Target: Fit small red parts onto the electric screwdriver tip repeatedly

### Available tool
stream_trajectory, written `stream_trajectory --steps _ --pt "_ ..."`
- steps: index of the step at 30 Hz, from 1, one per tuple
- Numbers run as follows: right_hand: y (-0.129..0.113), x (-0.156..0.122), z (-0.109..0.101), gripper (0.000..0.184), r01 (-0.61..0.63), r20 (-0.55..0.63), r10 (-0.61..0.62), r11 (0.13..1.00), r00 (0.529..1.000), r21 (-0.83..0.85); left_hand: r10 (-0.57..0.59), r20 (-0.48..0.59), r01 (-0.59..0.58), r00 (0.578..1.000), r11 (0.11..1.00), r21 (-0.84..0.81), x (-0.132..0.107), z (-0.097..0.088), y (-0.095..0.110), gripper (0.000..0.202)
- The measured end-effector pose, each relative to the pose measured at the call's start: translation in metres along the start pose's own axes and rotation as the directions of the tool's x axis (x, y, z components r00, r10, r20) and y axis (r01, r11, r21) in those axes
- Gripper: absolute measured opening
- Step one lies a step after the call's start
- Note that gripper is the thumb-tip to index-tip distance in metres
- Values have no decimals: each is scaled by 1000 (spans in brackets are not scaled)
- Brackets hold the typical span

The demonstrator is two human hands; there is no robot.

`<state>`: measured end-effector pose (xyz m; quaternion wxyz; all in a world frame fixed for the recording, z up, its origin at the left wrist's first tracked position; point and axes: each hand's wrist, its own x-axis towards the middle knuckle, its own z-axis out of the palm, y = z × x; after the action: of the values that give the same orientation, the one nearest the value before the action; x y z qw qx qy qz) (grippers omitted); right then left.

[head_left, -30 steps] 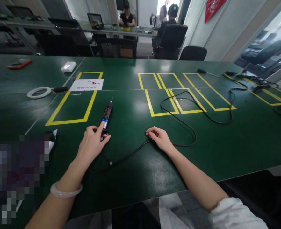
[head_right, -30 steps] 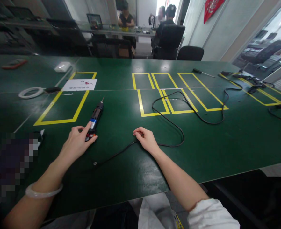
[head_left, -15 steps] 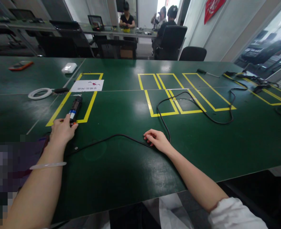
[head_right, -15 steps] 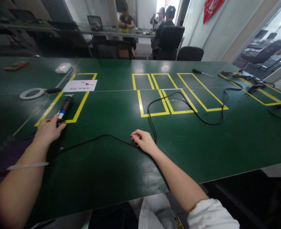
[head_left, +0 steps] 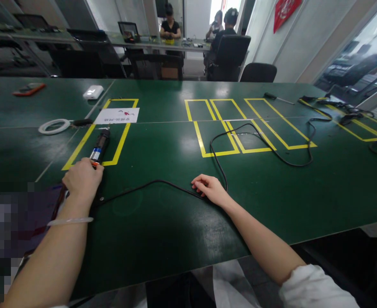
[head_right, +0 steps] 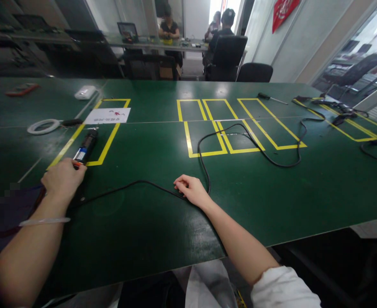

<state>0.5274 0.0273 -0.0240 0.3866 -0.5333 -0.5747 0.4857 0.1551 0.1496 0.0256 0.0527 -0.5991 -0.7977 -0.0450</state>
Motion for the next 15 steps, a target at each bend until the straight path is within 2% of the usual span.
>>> stream_trajectory --steps 2,4,5,7,9,10,13,15 --pt "0 0 0 18 7 0 -7 1000 1000 -4 65 -104 -70 992 996 -51 -8 -4 10 50" --pt "0 1 1 18 12 0 -12 1000 1000 -8 163 -161 -192 973 964 -186 -20 -6 25 48" --pt "0 1 1 18 11 3 -11 1000 1000 -9 223 -147 -258 964 919 -297 -28 -7 35 45" --pt "0 1 0 19 3 5 -3 1000 1000 -8 365 -68 -338 928 754 -564 -46 -7 58 40" --pt "-1 1 1 19 1 -4 -1 1000 1000 -9 494 29 -301 869 573 -763 -66 -8 81 40" --pt "-1 1 1 19 11 -12 -11 1000 1000 -12 559 79 -264 825 506 -821 -77 -9 92 42" --pt "-6 1 5 18 72 -23 -72 997 997 10 696 160 -176 700 385 -906 -104 -13 117 45" --pt "-11 1 9 21 82 3 -82 991 997 110 753 180 -115 633 322 -940 -117 -16 127 43"
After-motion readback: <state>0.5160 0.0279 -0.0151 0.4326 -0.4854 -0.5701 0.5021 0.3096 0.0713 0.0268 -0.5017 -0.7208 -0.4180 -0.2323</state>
